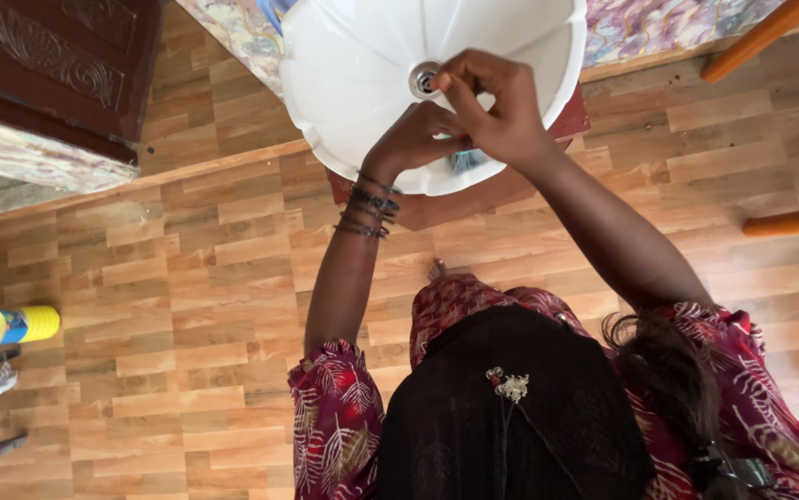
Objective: The person scrubs the inside of a white pedestal sink using a blue scrub brush. They clean the basin, the drain area, and the rim of the sink. The person also rinses the brush under the running tap water.
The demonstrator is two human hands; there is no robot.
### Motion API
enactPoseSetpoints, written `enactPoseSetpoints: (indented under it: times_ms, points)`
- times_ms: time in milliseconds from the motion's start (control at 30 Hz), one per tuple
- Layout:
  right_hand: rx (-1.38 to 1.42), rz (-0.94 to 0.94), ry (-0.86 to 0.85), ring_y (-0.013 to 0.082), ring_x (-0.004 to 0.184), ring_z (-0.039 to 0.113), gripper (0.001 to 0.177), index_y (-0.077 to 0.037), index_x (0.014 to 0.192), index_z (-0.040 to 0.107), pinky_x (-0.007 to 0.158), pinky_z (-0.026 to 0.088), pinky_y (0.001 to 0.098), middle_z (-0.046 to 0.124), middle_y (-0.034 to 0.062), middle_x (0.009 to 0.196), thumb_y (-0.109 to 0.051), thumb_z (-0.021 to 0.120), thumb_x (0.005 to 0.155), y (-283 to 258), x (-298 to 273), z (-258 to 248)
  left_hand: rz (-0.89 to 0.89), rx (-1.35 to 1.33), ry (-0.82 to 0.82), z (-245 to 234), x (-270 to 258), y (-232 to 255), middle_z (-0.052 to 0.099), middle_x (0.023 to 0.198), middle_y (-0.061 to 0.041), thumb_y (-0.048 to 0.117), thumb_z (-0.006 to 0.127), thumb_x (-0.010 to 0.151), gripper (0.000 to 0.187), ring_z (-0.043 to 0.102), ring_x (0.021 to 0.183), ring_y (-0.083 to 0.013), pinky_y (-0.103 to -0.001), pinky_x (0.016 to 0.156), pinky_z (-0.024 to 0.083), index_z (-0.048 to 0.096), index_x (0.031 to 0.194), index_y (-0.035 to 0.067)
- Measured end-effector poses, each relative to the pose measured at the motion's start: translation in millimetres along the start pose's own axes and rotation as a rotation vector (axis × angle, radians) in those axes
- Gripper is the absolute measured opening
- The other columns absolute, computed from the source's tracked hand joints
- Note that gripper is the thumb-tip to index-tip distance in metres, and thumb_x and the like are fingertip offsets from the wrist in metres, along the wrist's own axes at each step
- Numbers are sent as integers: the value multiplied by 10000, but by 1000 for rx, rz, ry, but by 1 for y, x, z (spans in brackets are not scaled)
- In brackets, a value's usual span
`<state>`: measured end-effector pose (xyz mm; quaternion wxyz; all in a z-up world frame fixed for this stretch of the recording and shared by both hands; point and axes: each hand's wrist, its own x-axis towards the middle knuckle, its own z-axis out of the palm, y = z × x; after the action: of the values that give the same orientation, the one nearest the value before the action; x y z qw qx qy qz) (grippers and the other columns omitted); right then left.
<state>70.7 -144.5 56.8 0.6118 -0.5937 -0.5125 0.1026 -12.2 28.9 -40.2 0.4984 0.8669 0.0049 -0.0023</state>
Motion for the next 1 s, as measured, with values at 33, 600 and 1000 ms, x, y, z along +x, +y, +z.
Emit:
enactPoseSetpoints:
  times_ms: [33,600,1000]
  points:
    - [-5,-25,5,57,685,533,139,42,1041,691,637,431,254,633,48,757,-49,609,1108,-9,3,-2,-17,-23,1,-4,-7,10,808,981,-83,408,801,878,361,769,996,-218,-383,938,567,801,1012,74]
    - [-157,284,141,84,496,534,302,30,976,718,481,406,262,574,37,578,-169,533,1107,53,59,41,24,150,-112,-48,55,-82,698,790,-145,496,635,1053,541,636,726,-230,-387,713,507,736,892,-11]
    - [114,335,219,56,472,480,332,57,958,673,460,384,243,515,9,560,-162,480,1116,52,30,51,-62,84,-170,-39,30,-62,795,942,-77,453,725,919,364,754,837,-212,-359,777,585,818,1042,123]
